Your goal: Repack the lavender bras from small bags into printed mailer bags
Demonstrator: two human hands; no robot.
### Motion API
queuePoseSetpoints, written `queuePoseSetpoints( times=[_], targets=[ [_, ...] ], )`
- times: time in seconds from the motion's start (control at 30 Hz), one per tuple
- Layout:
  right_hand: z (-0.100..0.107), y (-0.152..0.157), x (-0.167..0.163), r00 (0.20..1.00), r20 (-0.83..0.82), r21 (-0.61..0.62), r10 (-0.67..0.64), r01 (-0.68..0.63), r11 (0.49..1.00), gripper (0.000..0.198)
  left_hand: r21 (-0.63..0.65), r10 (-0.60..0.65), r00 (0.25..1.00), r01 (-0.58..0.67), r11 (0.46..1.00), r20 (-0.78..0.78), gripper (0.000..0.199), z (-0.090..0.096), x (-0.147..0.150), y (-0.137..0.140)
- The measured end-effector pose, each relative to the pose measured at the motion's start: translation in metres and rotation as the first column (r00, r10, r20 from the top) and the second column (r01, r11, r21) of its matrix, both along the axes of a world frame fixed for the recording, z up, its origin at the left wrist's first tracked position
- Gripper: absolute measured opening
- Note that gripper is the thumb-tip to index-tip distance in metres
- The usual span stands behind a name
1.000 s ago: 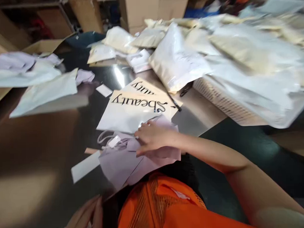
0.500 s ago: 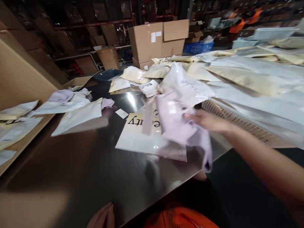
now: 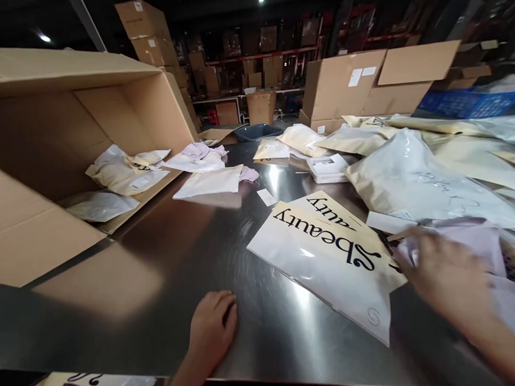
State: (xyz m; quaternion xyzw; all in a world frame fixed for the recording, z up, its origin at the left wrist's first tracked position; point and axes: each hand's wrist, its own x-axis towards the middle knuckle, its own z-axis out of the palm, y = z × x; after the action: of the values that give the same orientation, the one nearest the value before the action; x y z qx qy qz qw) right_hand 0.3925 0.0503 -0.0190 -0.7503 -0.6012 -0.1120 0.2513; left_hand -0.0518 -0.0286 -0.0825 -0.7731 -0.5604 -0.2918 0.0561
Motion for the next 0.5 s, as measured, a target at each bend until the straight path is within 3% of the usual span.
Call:
queuePoseSetpoints(
  times=[0.07, 0.1, 0.2, 0.27, 0.37, 0.43, 0.5],
  targets=[
    [-0.026, -0.002, -0.068, 0.935, -0.003, -0.077, 0.354, -0.353, 0.932, 0.059, -0.079, 0.088, 0.99, -0.097, 0.992, -0.113, 0.024, 0.018, -0.004, 0.049],
    [-0.04, -0.004, -0.099, 0.898, -0.021, -0.134, 0.44, -0.439, 0.888, 0.055, -0.151, 0.137, 0.974, -0.165, 0.975, -0.18, 0.031, 0.028, -0.004, 0.079],
    [-0.071, -0.007, -0.159, 0.787, 0.002, -0.243, 0.617, -0.598, 0.764, 0.042, -0.158, 0.218, 0.953, -0.253, 0.955, -0.208, 0.052, 0.056, 0.0, 0.178],
    [-0.078, -0.006, -0.167, 0.763, -0.003, -0.264, 0.646, -0.624, 0.735, 0.038, -0.175, 0.257, 0.943, -0.296, 0.939, -0.213, 0.059, 0.071, 0.004, 0.238],
    [-0.076, -0.003, -0.158, 0.782, -0.025, -0.247, 0.622, -0.608, 0.755, 0.036, -0.227, 0.292, 0.933, -0.336, 0.914, -0.208, 0.054, 0.086, 0.007, 0.299],
    [-0.072, 0.0, -0.152, 0.783, -0.031, -0.25, 0.621, -0.607, 0.754, 0.035, -0.285, 0.296, 0.933, -0.346, 0.894, -0.205, 0.045, 0.089, 0.012, 0.316],
    [-0.069, 0.002, -0.151, 0.78, -0.035, -0.259, 0.625, -0.611, 0.748, 0.034, -0.354, 0.282, 0.938, -0.338, 0.872, -0.201, 0.039, 0.085, 0.021, 0.315]
  ],
)
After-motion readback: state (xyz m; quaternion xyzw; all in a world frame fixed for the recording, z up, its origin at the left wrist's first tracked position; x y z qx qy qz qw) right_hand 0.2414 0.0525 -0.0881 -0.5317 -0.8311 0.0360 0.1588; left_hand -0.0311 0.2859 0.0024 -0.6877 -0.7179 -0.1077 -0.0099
